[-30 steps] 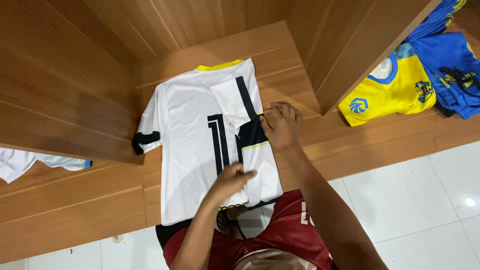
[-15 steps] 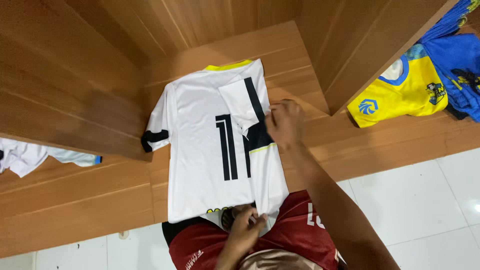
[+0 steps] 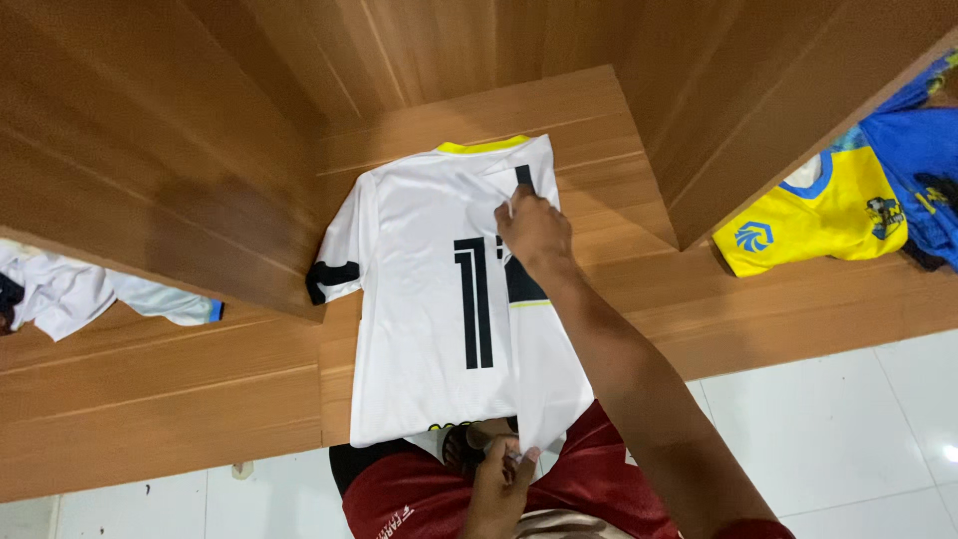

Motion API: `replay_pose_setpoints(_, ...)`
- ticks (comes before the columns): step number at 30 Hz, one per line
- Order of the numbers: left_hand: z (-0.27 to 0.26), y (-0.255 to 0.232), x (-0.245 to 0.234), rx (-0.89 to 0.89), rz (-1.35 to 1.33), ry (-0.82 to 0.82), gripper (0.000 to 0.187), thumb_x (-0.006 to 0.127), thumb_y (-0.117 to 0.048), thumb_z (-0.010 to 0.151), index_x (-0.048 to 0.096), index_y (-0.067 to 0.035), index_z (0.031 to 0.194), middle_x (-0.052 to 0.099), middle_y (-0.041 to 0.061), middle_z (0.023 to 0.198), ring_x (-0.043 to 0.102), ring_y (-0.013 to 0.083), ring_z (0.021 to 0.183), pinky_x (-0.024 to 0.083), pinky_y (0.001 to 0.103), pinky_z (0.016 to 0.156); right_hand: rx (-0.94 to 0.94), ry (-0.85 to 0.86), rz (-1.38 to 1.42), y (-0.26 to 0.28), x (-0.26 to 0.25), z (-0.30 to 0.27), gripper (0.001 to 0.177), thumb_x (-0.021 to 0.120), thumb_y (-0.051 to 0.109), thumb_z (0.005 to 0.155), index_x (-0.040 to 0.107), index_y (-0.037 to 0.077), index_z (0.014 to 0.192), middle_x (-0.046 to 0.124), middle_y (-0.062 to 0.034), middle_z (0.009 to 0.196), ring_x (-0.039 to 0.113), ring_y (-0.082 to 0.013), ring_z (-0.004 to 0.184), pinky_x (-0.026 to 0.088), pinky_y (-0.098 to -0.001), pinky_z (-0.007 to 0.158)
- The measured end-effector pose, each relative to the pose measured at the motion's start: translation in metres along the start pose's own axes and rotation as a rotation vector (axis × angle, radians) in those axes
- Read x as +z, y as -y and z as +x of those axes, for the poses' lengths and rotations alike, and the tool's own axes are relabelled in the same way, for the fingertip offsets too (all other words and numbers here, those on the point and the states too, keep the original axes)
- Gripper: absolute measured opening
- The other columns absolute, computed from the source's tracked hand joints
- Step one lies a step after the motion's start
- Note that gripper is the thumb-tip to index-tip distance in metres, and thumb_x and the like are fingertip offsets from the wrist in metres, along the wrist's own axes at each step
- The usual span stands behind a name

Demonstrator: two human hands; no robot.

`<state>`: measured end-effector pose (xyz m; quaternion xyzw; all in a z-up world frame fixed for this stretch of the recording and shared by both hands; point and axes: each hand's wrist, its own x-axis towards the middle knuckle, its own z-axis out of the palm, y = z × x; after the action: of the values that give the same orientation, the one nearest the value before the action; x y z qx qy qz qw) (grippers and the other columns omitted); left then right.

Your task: The person folds a white athletic jersey with black and yellow accents on a wooden shelf by hand, smoothing the fabric and folding the sleeves and bottom.

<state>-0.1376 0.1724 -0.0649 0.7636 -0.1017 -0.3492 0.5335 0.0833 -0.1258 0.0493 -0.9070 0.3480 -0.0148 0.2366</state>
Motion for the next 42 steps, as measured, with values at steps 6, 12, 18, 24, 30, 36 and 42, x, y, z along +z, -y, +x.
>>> replay_pose_setpoints(6, 0.006, 0.025, -0.017, -0.124, 0.069, -0.012, 0.018, 0.069, -0.032, 0.097, 0.062, -0.015, 0.101, 0.066, -0.003, 0.082, 0.055, 0.0108, 0.071, 0.046, 0.029, 0.067, -0.059, -0.072, 0.042, -0.006, 0.038, 0.011, 0.024, 0.054, 0.035, 0.100, 0.060, 0.012, 0.101, 0.074, -0.0184, 0.091, 0.070, -0.0471, 0.086, 0.052, -0.0572, 0.080)
replay_pose_setpoints(12, 0.015, 0.066, -0.014, -0.052, 0.135, 0.020, 0.025, 0.060, -0.034, 0.098, 0.066, -0.015, 0.114, 0.071, 0.003, 0.092, 0.065, 0.0170, 0.084, 0.049, 0.032, 0.075, 0.014, -0.029, 0.129, 0.000, 0.014, -0.006, 0.041, 0.048, 0.054, 0.099, 0.067, 0.018, 0.092, 0.075, -0.0075, 0.084, 0.071, -0.0367, 0.088, 0.053, -0.0513, 0.072)
replay_pose_setpoints(18, 0.011, -0.040, -0.060, -0.548, 0.344, 0.423, 0.018, 0.060, -0.029, 0.101, 0.070, -0.026, 0.116, 0.072, -0.010, 0.122, 0.066, 0.0063, 0.113, 0.047, 0.023, 0.098, -0.186, -0.378, 0.243, -0.065, 0.025, 0.008, 0.037, 0.053, 0.039, 0.100, 0.068, 0.008, 0.086, 0.074, -0.0125, 0.091, 0.067, -0.0421, 0.089, 0.051, -0.0554, 0.074)
replay_pose_setpoints(24, 0.056, -0.176, -0.098, -0.250, 0.097, 0.497, 0.023, 0.066, -0.040, 0.100, 0.068, -0.019, 0.109, 0.072, -0.001, 0.081, 0.056, 0.0074, 0.058, 0.042, 0.021, 0.051, -0.108, -0.398, 0.238, -0.089, 0.057, 0.013, 0.037, 0.063, 0.059, 0.090, 0.074, 0.026, 0.102, 0.065, 0.0036, 0.092, 0.059, -0.0260, 0.100, 0.041, -0.0449, 0.093)
replay_pose_setpoints(30, 0.285, -0.181, -0.083, 0.126, -0.131, -0.001, 0.014, 0.070, -0.018, 0.089, 0.072, -0.005, 0.096, 0.063, 0.013, 0.062, 0.060, 0.0203, 0.046, 0.047, 0.030, 0.043, -0.061, -0.380, 0.301, -0.080, 0.038, 0.000, 0.025, 0.071, 0.047, 0.091, 0.070, 0.022, 0.095, 0.063, -0.0003, 0.087, 0.060, -0.0267, 0.101, 0.041, -0.0425, 0.092)
replay_pose_setpoints(36, 0.417, -0.158, -0.065, 0.056, 0.324, -0.193, 0.052, 0.065, -0.015, 0.080, 0.058, -0.005, 0.131, 0.070, 0.019, 0.115, 0.074, 0.0316, 0.094, 0.062, 0.042, 0.070, -0.050, -0.339, 0.367, -0.073, 0.021, -0.002, 0.022, 0.071, 0.042, 0.092, 0.067, 0.021, 0.093, 0.069, -0.0006, 0.081, 0.065, -0.0261, 0.098, 0.043, -0.0404, 0.092)
replay_pose_setpoints(42, 0.362, -0.222, -0.059, 0.055, 0.439, -0.216, 0.044, 0.051, -0.009, 0.090, 0.049, 0.003, 0.132, 0.071, 0.027, 0.102, 0.076, 0.0365, 0.082, 0.060, 0.044, 0.060, -0.002, -0.298, 0.369, -0.073, 0.021, -0.001, 0.017, 0.068, 0.036, 0.096, 0.067, 0.019, 0.096, 0.072, 0.0005, 0.080, 0.065, -0.0199, 0.093, 0.042, -0.0335, 0.089)
